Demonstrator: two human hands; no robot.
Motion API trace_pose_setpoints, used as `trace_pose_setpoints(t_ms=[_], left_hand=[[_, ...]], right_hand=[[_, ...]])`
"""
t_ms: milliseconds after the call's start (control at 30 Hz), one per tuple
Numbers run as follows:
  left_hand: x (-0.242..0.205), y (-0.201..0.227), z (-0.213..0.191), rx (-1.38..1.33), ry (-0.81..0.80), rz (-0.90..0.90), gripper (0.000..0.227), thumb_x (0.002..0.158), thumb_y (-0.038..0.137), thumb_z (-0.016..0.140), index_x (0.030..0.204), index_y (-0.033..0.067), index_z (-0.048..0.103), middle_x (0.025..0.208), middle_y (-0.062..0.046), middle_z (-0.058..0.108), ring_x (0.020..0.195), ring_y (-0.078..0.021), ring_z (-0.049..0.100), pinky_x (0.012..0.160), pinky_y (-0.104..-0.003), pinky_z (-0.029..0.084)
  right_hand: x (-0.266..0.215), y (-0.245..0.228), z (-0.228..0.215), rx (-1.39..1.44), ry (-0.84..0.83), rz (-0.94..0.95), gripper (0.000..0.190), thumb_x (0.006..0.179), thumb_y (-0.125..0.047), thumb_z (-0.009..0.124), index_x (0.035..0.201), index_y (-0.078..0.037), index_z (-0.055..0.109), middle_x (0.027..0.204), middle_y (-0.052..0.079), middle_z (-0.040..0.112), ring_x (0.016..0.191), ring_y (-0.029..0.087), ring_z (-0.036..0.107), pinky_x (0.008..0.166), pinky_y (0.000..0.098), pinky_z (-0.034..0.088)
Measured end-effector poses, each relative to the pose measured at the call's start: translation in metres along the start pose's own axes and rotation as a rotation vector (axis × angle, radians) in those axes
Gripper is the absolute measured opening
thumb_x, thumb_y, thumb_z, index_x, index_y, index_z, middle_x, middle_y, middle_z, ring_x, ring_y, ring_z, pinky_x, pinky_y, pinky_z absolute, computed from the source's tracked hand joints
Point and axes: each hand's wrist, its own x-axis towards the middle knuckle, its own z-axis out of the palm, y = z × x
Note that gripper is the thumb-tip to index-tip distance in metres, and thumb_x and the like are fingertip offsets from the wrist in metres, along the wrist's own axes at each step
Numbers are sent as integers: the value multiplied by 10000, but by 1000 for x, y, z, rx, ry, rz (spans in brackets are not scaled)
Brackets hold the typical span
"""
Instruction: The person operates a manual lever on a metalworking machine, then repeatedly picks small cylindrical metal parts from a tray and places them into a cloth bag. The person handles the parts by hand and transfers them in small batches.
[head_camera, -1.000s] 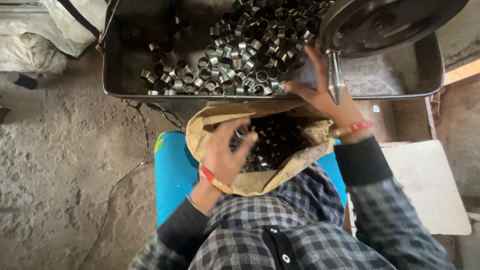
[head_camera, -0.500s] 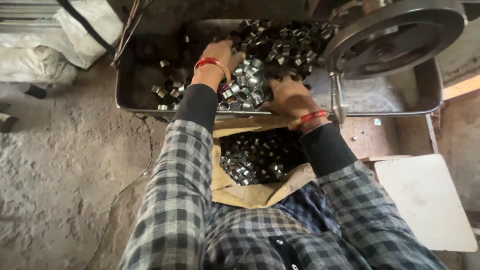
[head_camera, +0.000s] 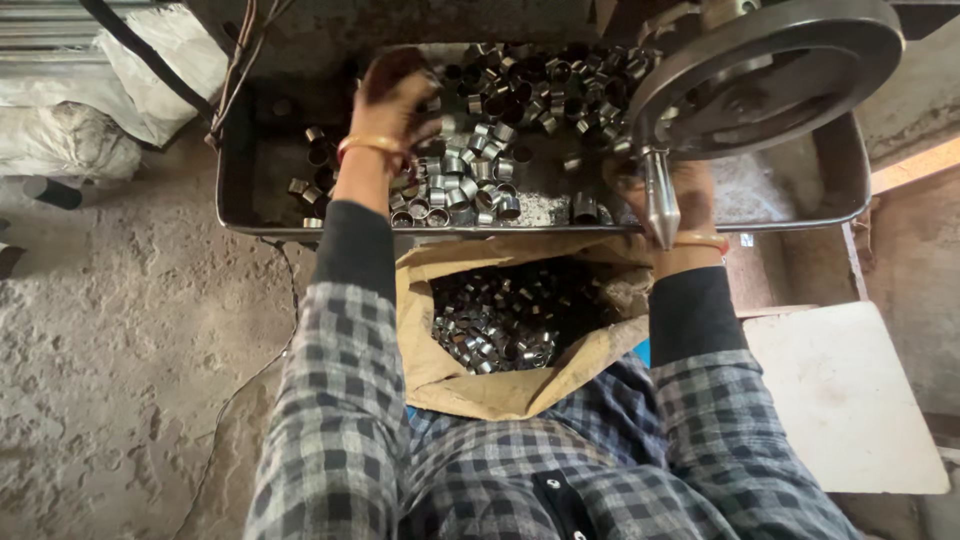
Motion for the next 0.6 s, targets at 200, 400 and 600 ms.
trace_pose_setpoints(t_ms=[200,400,600], left_hand=[[-53,-1,9,-788,11,-2,502,809,304,681,1256,87,607,1339,-232,524,1182,-429,567,799,-654,625],[-89,-12,23,-805,-135,30,462,919,106,648,1368,72,546,1329,-232,547,1186,-403,609,977,-660,589],[-161,-28,35,-936,-319,-29,471,936,-20,517,1403,28,480,1264,-209,592,1162,-408,631,1029,-632,568]], right_hand=[[-24,-12,13,-272,-68,-202,576,923,-486,693,1321,-92,560,1295,134,610,1186,282,659,955,548,603],[-25,-14,9,-33,45,-155,615,857,-413,765,1304,-19,611,1203,173,678,1117,343,696,922,542,627],[-41,-17,-9,20,63,-100,407,939,-199,798,1239,35,655,1168,172,713,1133,331,673,974,482,620]])
